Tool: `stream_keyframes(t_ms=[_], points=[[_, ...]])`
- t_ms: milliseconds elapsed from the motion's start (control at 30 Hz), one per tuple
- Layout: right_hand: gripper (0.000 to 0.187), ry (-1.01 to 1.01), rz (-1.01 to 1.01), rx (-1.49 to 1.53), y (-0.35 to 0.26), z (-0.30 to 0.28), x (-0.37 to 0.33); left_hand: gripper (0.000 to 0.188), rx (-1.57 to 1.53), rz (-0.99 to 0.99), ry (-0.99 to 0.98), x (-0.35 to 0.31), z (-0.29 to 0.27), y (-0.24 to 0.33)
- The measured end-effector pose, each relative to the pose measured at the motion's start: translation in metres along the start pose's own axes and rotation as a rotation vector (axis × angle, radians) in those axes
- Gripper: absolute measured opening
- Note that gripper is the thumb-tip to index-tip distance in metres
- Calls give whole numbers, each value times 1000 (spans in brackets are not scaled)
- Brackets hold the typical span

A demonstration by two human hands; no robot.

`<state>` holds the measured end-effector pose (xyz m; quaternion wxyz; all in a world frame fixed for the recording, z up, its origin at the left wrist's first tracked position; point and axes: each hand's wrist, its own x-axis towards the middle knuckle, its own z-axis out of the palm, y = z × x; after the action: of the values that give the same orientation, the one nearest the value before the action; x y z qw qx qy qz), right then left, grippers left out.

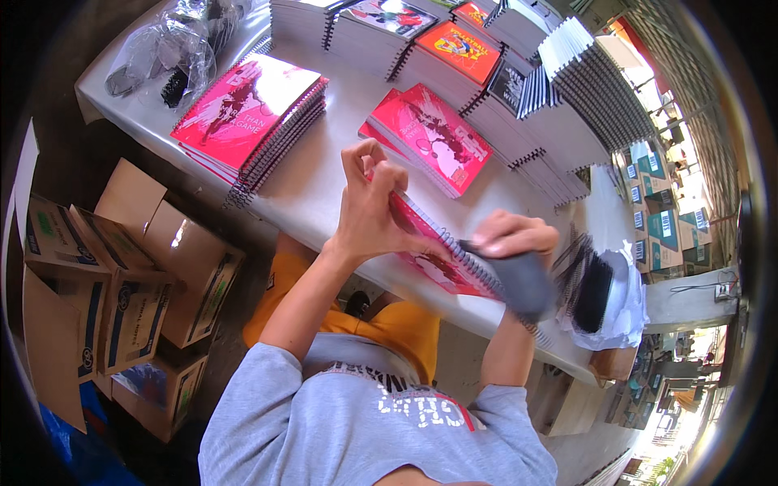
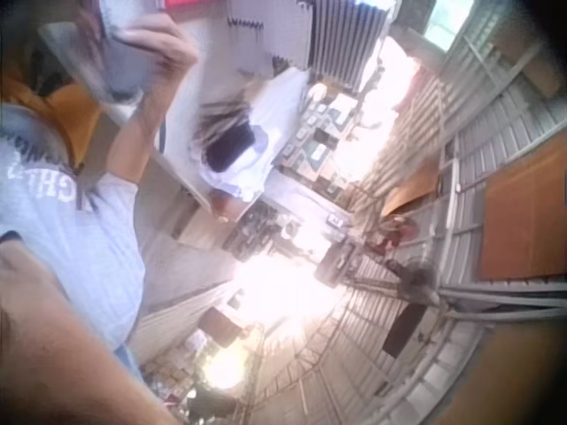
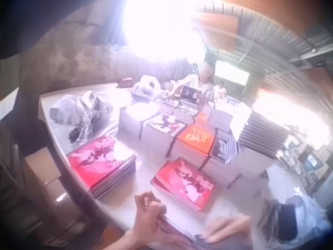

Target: The person finishes spiral-bound notebooks by trimming the excess wire coil with pliers and crimping the ends by hand to secure the binding.

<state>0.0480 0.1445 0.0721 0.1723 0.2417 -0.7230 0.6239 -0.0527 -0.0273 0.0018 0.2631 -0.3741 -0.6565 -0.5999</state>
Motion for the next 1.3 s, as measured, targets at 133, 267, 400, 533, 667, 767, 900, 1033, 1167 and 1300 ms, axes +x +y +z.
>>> stream_keyframes(t_ms=[133,267,400,533,667,767,900,1033,1167,1300], points=[[29,224,336,-578,14,-2,6,90,40,42,33,-2,-3,-4],[28,-5,225,-294,13,4,8,90,6,-19,1,-4,-4,-6],[25,19,177,-218,14,-10,17,88,-40,24,12,0,3,-5],[27,-57,296,-373,22,0,28,86,-62,-29,-60,4,-8,-3],[22,-148,79,-8,6,0,34,84,-286,-141,-48,-4,3,-11],[22,-87,278,-405,20,3,40,84,-199,-126,-74,2,-5,-3],[24,-148,22,-121,0,14,41,84,-337,-185,-66,0,0,-11],[26,59,239,-276,16,-7,26,66,-44,51,-48,1,-8,-2],[38,711,309,-388,-33,-84,-16,56,116,107,12,-3,-4,9],[30,927,130,-453,-109,-48,-27,53,89,54,81,-10,19,16]])
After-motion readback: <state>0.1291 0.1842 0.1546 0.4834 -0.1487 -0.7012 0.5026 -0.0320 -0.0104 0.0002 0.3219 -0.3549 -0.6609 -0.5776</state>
